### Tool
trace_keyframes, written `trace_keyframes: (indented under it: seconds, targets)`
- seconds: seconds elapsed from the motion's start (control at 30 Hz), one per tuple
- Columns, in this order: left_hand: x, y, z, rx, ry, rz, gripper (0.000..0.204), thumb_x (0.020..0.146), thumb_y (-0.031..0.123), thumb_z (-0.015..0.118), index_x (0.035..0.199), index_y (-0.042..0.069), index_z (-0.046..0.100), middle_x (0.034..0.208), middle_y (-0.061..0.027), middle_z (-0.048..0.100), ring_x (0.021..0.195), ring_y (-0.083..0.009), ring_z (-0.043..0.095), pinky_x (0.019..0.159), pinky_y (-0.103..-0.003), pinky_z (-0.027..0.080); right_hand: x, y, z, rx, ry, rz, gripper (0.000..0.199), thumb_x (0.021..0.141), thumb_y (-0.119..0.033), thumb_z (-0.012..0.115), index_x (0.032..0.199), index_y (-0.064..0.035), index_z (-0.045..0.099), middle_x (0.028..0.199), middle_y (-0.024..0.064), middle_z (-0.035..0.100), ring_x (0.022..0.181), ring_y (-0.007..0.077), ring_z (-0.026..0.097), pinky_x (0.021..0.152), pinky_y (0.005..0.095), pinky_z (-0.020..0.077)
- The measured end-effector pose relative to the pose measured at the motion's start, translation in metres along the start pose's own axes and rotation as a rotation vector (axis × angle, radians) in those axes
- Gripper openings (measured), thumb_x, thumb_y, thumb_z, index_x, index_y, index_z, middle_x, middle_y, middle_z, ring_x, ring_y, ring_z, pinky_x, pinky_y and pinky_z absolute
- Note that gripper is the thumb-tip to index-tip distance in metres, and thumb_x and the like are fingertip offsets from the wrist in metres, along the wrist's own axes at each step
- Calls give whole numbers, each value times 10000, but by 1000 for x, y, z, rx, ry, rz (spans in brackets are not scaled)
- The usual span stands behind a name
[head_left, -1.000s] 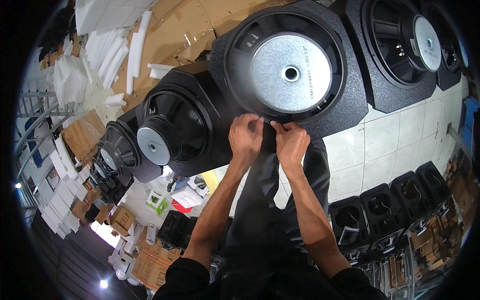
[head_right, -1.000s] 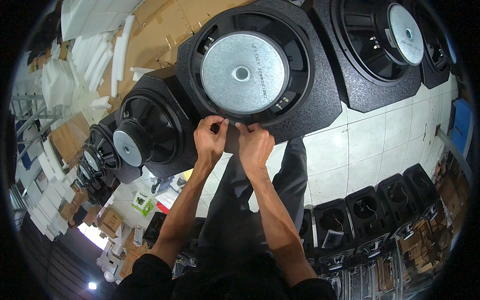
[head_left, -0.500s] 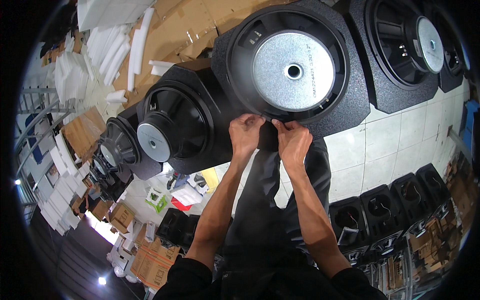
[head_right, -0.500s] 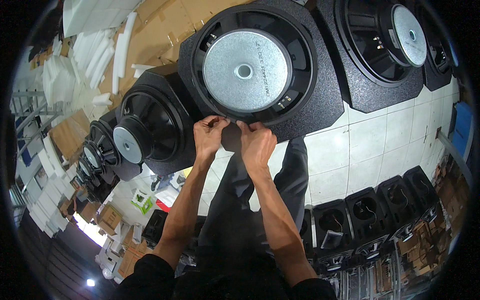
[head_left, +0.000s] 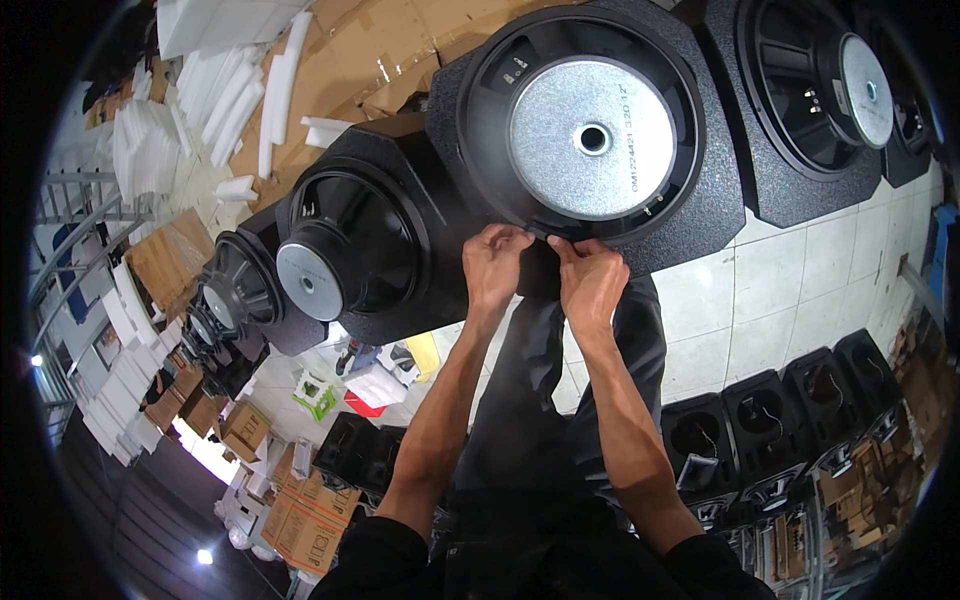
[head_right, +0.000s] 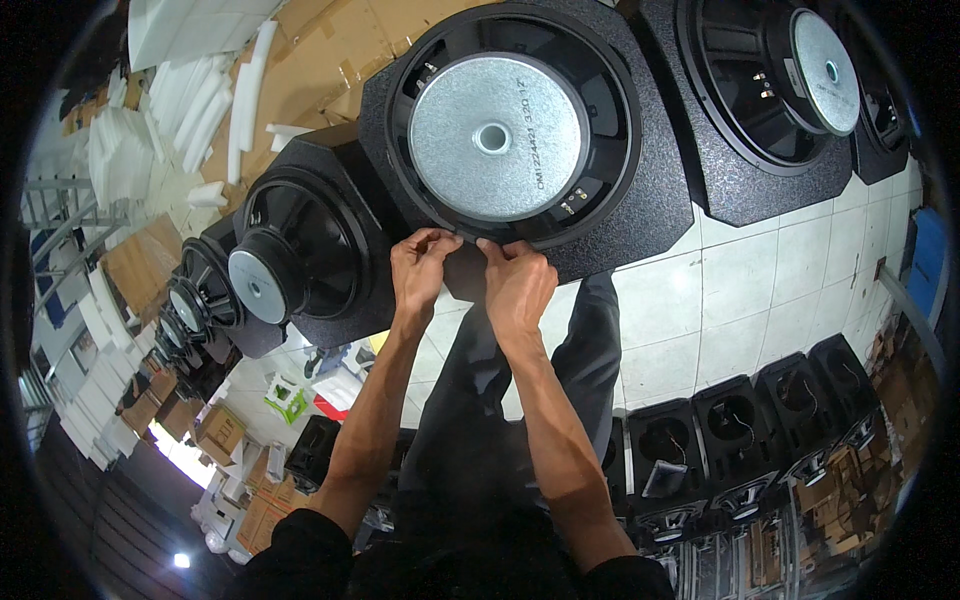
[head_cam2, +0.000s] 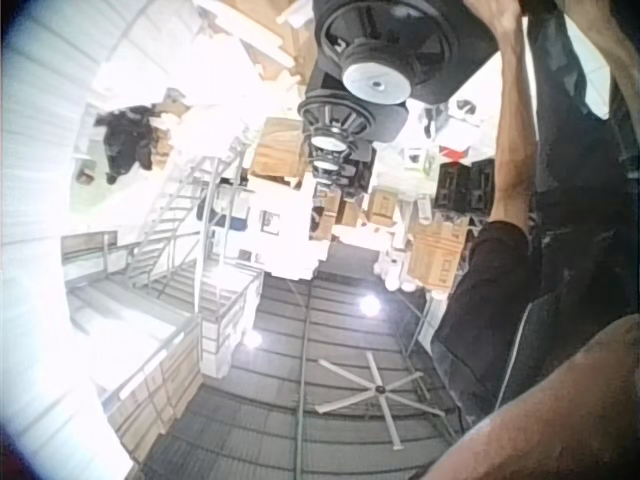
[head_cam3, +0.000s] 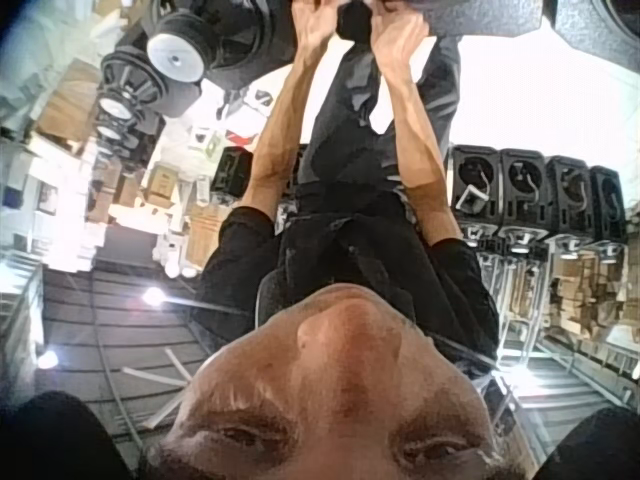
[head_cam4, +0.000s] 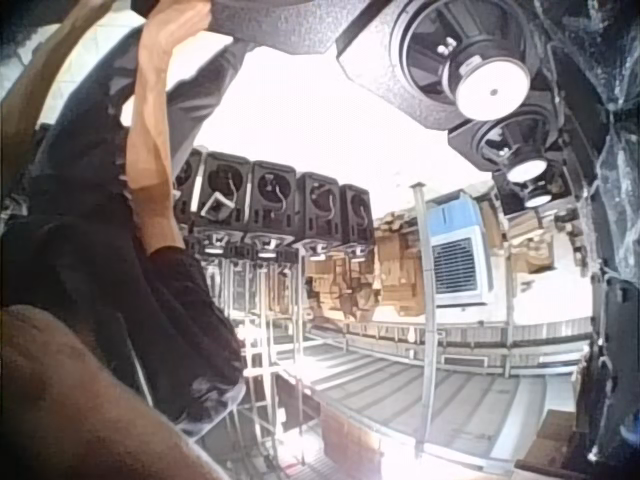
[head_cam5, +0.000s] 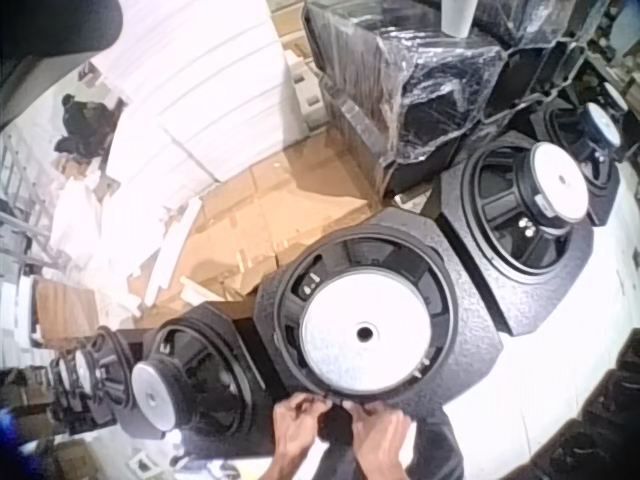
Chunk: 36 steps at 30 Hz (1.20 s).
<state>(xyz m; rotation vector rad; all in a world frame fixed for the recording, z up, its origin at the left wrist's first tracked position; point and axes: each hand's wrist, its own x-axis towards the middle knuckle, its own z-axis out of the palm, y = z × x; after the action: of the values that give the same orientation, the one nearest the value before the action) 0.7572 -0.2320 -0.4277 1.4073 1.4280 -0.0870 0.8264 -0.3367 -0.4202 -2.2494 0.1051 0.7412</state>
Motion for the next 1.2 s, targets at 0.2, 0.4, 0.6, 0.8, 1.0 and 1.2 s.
trace_keyframes:
  seconds: [0.2,0.4,0.6,0.8,1.0,1.2]
  targets:
    - [3,-5,2,29,23,7,186,788,136,733,861,-34,718,723,-80,677,669,-143,607,667,-295,486,0,2,1,1,-2,-11,318,817,-193,804,708,80,683,531,192,563,447,246,525,516,393,427]
    - [0,10,3,267,24,70,239,802,200,745,850,-32,722,735,-128,700,693,-202,681,676,-328,517,0,-4,-2,-14,2,-19,322,808,-199,808,700,78,683,543,203,575,465,294,555,531,409,432]
    - [4,28,-12,283,-53,39,299,788,257,802,828,-33,740,752,-150,732,692,-205,709,663,-332,525,1,-4,-2,-58,2,-13,330,794,-231,819,718,68,702,567,218,597,488,335,584,542,415,445]
    - [12,28,-24,313,-73,-14,360,709,276,879,780,-47,738,696,-122,717,594,-160,659,598,-311,519,0,-1,-2,-149,23,-26,372,783,-280,834,729,69,716,571,217,614,500,338,605,551,424,454]
    - [17,-5,-19,189,-38,45,406,731,301,871,906,-39,736,800,-147,735,717,-205,701,680,-322,540,6,20,-27,-228,43,41,414,766,-328,856,760,68,733,611,189,662,526,268,613,568,396,480]
    - [-4,9,-7,400,10,113,503,695,349,895,979,-14,695,861,-185,732,777,-262,716,732,-353,544,44,55,-83,-2,97,82,365,823,-246,825,848,98,707,654,125,676,570,131,620,516,266,485]
